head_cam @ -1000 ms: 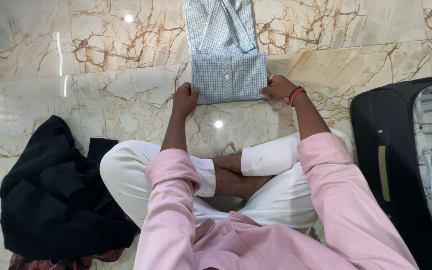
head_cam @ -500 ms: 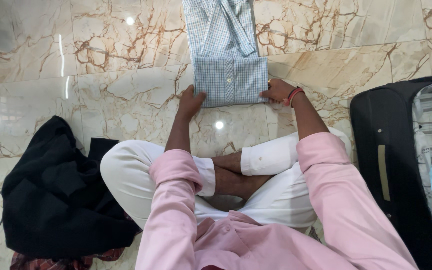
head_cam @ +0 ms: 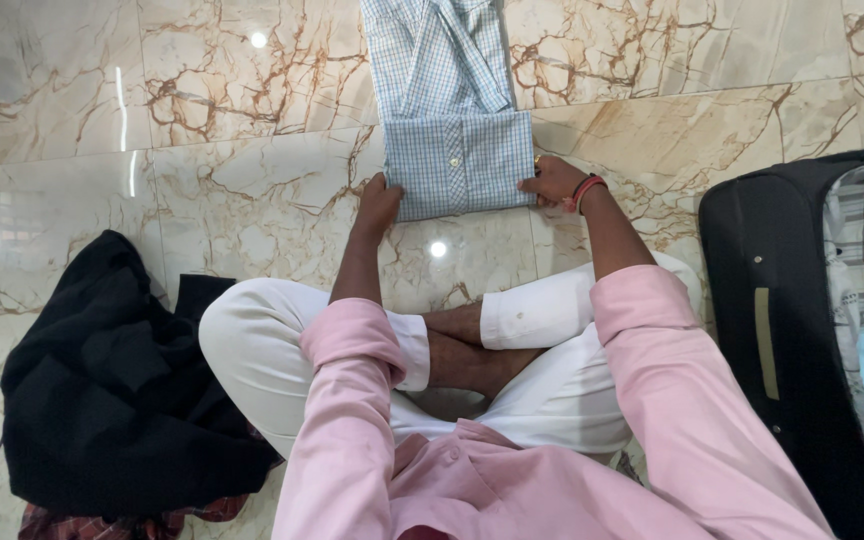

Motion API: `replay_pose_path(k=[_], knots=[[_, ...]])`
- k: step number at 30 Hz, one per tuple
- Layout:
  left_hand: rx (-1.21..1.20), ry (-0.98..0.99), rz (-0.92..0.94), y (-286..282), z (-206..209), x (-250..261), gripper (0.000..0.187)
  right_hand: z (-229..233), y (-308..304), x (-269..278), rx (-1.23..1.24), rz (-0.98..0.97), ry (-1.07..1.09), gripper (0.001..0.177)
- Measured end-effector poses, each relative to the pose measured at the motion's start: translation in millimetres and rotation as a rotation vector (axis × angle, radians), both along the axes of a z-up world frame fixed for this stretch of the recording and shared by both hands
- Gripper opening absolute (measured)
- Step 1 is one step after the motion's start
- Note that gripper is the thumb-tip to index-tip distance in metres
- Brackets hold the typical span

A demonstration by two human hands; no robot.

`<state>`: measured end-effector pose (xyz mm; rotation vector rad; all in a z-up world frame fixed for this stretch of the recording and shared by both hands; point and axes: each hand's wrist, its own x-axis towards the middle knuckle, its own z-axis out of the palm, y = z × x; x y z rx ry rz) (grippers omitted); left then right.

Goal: The person folds a light blue checkered shirt by hand on the floor, tucking in the sleeves and sides before folding the bottom up to the collar.

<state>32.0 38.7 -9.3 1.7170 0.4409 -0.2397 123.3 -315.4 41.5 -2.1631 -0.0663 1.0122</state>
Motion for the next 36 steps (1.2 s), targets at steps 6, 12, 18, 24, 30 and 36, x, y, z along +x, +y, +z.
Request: replay_pose_path(k=[6,12,18,24,30,36], knots=[[0.141,0.011,0.052,-4,14,-7,0.031,-12,-1,4,-0.026,0.035,-0.011,0.028],[0.015,-0.049,0.118,1,-8,-3,0.029,-30,-13,12,0.107,0.008,-0.038,0.026],[-0.439,-0.009,0.134,6,4,2,0.034,-2,-17,10,0.277,-0.068,-0.057,0.025],[0.266,0.125,-0.008,1,16,-13,0.04,29,0,-12,-0.166,-0.052,0.054,0.031],[0.183,0.339,-0.068,0,35,-15,0.038,12,-3,-8,-0.189,-0.005,0.156,0.034],[0.591,0.278,-0.056,-3,65,-18,0.038,9,-9,-4,-0.311,0.095,-0.229,0.038]])
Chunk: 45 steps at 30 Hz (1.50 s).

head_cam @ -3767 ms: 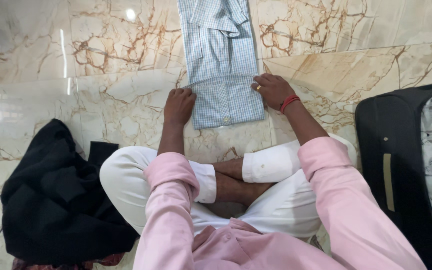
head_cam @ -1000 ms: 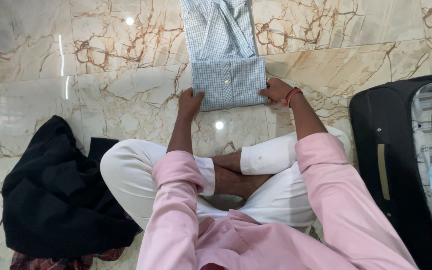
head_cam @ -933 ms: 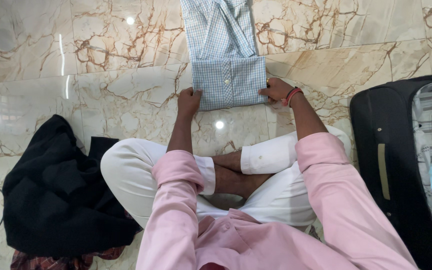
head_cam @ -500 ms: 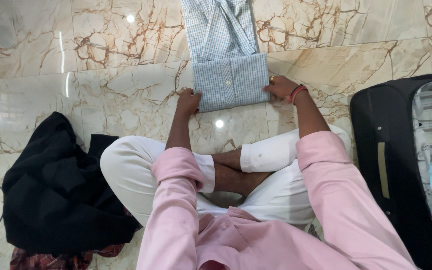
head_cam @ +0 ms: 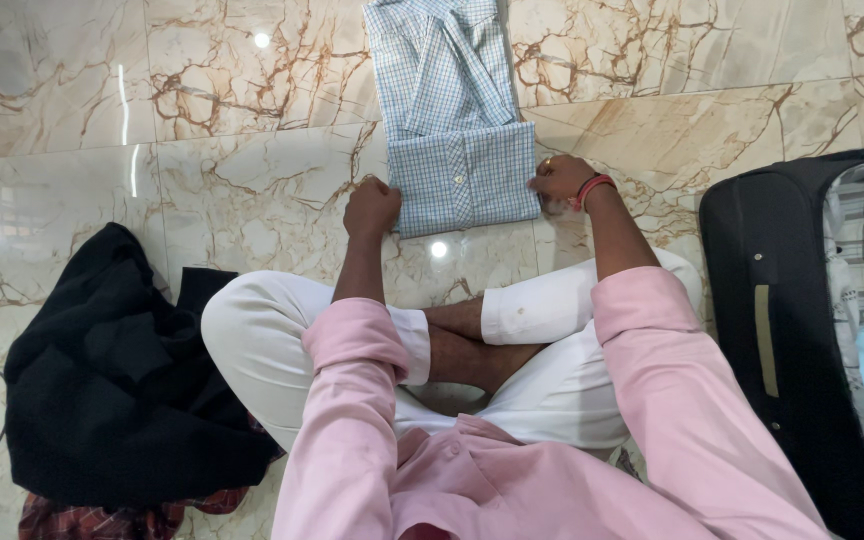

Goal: The person folds a light blue checkered shirt by hand on the floor, tucking in the sleeves and sides before folding the bottom up to the collar.

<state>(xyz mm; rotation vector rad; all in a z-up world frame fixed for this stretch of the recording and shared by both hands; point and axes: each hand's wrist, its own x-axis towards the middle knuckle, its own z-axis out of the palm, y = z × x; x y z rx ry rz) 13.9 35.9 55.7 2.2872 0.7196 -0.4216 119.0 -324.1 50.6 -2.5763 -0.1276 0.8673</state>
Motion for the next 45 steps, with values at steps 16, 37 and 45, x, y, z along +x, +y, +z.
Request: replay_pose_path(k=[16,37,45], knots=[[0.373,-0.552,-0.687,-64,0,0,0.087,-14,105,-42,0.034,0.431,-0.801,0.076],[0.437,-0.03,-0.698,-58,-12,-6,0.1,-30,128,-62,-0.133,0.382,-0.475,0.093],[0.146,0.127,-0.841,-63,84,-47,0.074,-41,140,-88,-0.219,0.358,-0.443,0.092]])
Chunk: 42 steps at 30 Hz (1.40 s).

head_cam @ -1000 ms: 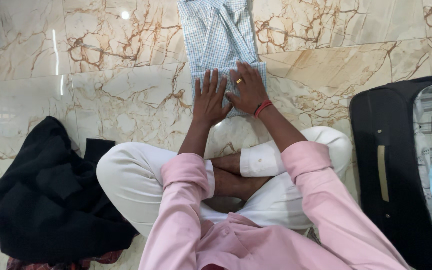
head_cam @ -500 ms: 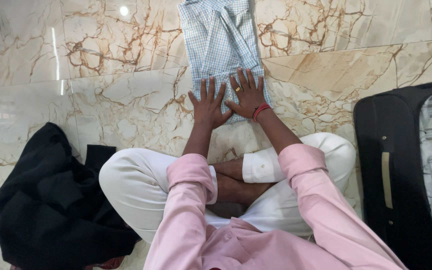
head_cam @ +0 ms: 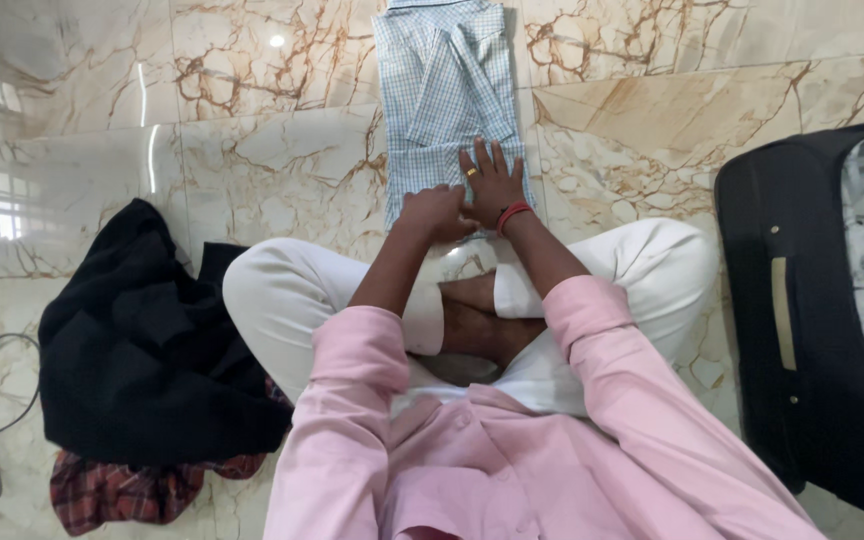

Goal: The person folds a light blue checkered shirt by hand on the floor, tucking in the sleeves and sides before folding the bottom up to the collar.

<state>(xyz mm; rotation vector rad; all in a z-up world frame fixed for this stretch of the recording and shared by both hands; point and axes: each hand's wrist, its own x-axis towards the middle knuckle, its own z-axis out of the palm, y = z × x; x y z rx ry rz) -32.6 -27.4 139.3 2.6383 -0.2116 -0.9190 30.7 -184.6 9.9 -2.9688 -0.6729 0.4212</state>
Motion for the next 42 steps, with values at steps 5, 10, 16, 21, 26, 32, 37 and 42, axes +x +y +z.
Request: replay_pose_path(k=[5,10,16,21,26,32,37,42], knots=[[-1.176,-0.063,-0.281,-40,140,-94,0.059,21,1,-34,0.047,-0.046,0.069,0.096],[-1.733,0.136,-0.684,-59,248,-201,0.049,43,11,-57,0.013,-0.086,0.147,0.096],[-1.857,0.125,-0.751,-83,273,-246,0.039,32,9,-78,0.058,-0.078,0.106,0.093],[-1.879,0.058,-0.704,-94,275,-255,0.031,18,6,-96,0.229,0.059,-0.061,0.088],[-1.849,-0.053,-0.55,-100,257,-235,0.025,21,14,-113,0.207,0.14,-0.057,0.086],[-1.489,-0.542,0.053,-102,153,-180,0.021,33,12,-114,0.165,0.096,0.039,0.084],[-1.533,-0.615,0.46,-79,23,-142,0.038,-3,-8,-115,0.276,0.169,-0.032,0.079],[-1.203,-0.472,0.751,-65,-12,-129,0.042,-40,-6,-93,0.28,0.215,-0.063,0.058]])
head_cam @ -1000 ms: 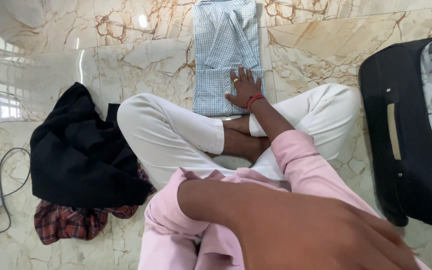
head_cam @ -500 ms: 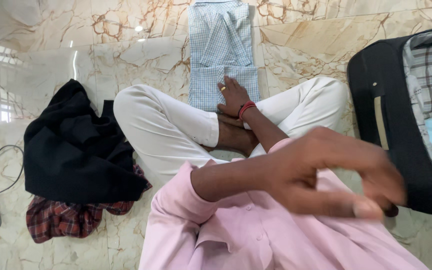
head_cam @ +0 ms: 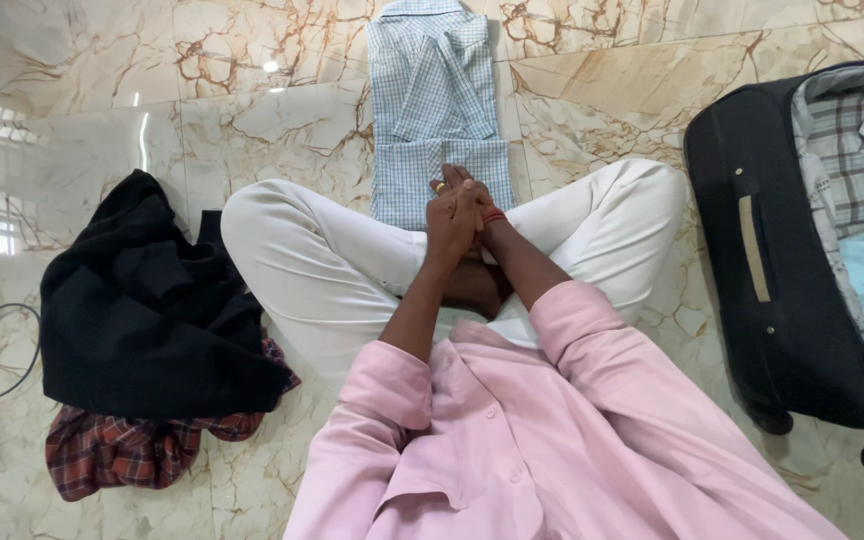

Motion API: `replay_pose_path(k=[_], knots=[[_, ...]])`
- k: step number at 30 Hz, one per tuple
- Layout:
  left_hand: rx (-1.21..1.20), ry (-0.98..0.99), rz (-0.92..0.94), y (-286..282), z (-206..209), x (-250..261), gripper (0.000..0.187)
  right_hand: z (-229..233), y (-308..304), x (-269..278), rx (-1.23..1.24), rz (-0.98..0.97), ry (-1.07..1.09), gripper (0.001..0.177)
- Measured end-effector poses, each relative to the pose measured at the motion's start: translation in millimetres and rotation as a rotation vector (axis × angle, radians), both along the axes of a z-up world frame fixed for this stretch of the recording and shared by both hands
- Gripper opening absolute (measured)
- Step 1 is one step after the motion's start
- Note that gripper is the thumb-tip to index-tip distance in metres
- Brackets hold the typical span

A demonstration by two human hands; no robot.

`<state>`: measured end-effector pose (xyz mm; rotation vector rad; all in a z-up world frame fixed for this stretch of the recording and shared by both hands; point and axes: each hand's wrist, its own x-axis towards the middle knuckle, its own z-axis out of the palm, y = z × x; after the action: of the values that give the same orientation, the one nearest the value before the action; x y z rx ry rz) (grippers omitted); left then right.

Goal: The person folds a light blue checkered shirt by hand on the floor, tucking in the sleeves and sides before folding the bottom up to the collar.

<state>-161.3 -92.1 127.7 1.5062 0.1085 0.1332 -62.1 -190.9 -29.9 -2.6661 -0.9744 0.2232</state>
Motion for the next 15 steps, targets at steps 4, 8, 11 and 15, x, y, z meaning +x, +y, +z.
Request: replay_pose_path(k=[4,8,11,15], knots=[[0.07,-0.234,-0.054,-6,5,-3,0.032,33,-2,-17,-0.025,-0.02,0.024,0.071],[0.053,-0.014,-0.071,-5,3,-4,0.029,38,0,-22,0.0,0.011,-0.101,0.066],[0.042,-0.015,-0.068,-6,-1,-3,0.03,40,-2,-25,0.007,0.002,-0.127,0.063],[-0.073,-0.337,-0.053,-11,-14,-1,0.042,47,1,-19,-0.111,0.047,-0.128,0.066]])
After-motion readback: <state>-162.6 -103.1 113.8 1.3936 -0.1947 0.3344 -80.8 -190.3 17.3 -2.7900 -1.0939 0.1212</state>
